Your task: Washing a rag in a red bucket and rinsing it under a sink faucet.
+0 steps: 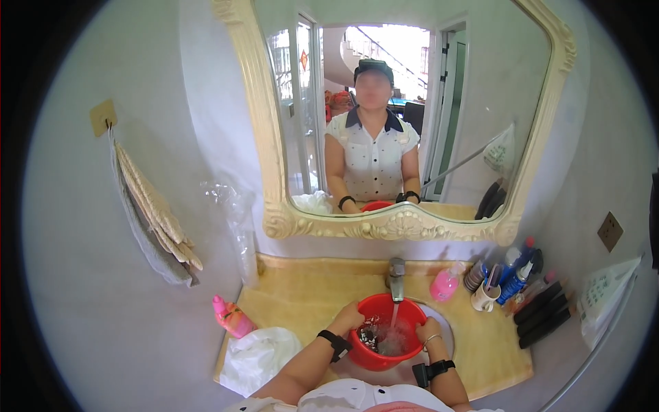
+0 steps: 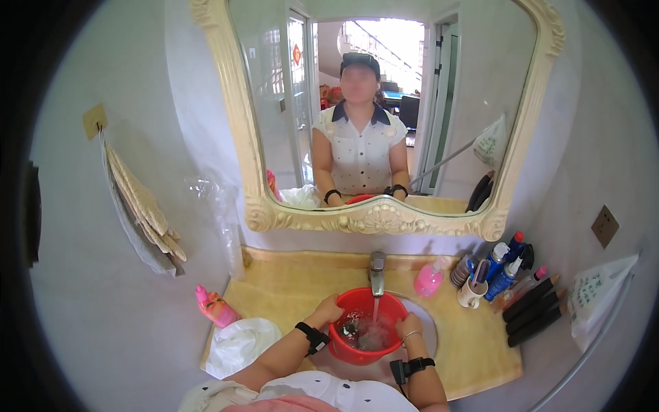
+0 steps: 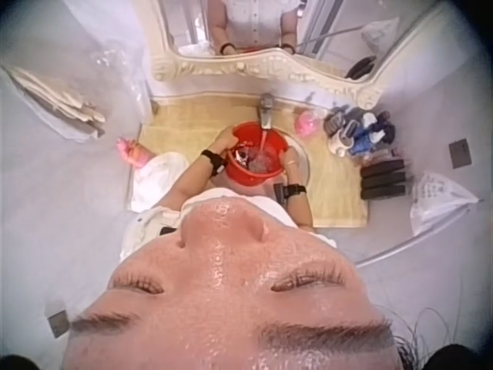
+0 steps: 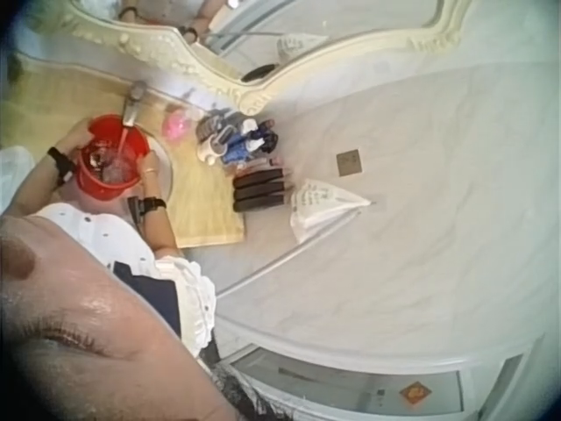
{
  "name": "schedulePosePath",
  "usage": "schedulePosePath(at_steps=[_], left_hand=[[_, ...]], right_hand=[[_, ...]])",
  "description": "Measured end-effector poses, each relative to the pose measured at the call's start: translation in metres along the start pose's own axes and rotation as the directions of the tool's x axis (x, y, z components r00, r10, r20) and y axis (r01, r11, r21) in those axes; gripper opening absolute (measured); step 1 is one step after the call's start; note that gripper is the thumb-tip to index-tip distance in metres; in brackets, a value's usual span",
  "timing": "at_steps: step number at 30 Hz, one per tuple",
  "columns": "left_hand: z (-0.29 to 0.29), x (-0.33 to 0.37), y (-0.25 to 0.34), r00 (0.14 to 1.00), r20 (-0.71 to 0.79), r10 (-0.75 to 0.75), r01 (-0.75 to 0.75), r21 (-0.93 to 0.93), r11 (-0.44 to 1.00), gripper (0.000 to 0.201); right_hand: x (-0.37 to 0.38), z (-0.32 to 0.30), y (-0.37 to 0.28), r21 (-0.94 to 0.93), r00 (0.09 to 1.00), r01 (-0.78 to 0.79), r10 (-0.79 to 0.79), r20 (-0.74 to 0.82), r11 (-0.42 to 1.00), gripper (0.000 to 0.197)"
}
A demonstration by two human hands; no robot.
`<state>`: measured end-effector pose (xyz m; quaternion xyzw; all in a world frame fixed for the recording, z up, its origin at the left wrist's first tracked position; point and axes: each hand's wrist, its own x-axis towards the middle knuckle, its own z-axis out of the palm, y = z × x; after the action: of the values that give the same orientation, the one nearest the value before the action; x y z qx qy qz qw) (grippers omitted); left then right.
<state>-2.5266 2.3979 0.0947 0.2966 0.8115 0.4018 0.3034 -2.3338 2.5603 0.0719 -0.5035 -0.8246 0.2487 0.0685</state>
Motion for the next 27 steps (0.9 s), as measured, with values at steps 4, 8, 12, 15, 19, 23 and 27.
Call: schedulePosePath(at_steps=[4,8,12,15,19,23,27], left_hand=[[-0.003,0.003,-0.022,1.0,-0.016,-0.022,0.023,0.038,0.999,0.038],[-0.007,0.011,-0.043,0.999,-0.011,0.031,-0.03,0.08,0.996,0.038],[-0.007,0.002,-0.039,1.0,0.01,0.023,-0.024,0.064,0.998,0.038],[0.004,0.008,-0.054,1.0,0.006,0.0,-0.001,0.056,0.998,0.038],[0.011,0.008,-0.061,0.998,-0.04,0.042,-0.04,0.064,0.997,0.037],[-0.003,0.021,-0.044,0.999,-0.043,0.015,-0.011,0.11,0.994,0.037],[0.004,0.022,-0.056,0.999,-0.05,0.02,-0.014,0.107,0.994,0.036]], right_hand=[[-0.002,0.018,-0.002,0.017,1.0,0.013,-0.013,-0.005,1.0,0.032],[-0.011,0.027,-0.013,0.065,1.0,0.018,-0.017,-0.023,0.998,0.031],[-0.016,0.039,-0.004,0.045,0.999,0.022,-0.021,-0.029,0.999,0.03],[-0.018,0.042,-0.001,0.114,0.998,0.026,-0.018,-0.068,0.993,0.03],[-0.019,0.044,0.004,0.04,1.0,-0.016,0.016,-0.007,0.999,0.034],[0.008,0.051,0.0,0.077,0.999,0.016,-0.013,-0.048,0.997,0.033],[0.007,0.06,0.008,0.105,0.998,0.042,-0.038,-0.041,0.994,0.032]])
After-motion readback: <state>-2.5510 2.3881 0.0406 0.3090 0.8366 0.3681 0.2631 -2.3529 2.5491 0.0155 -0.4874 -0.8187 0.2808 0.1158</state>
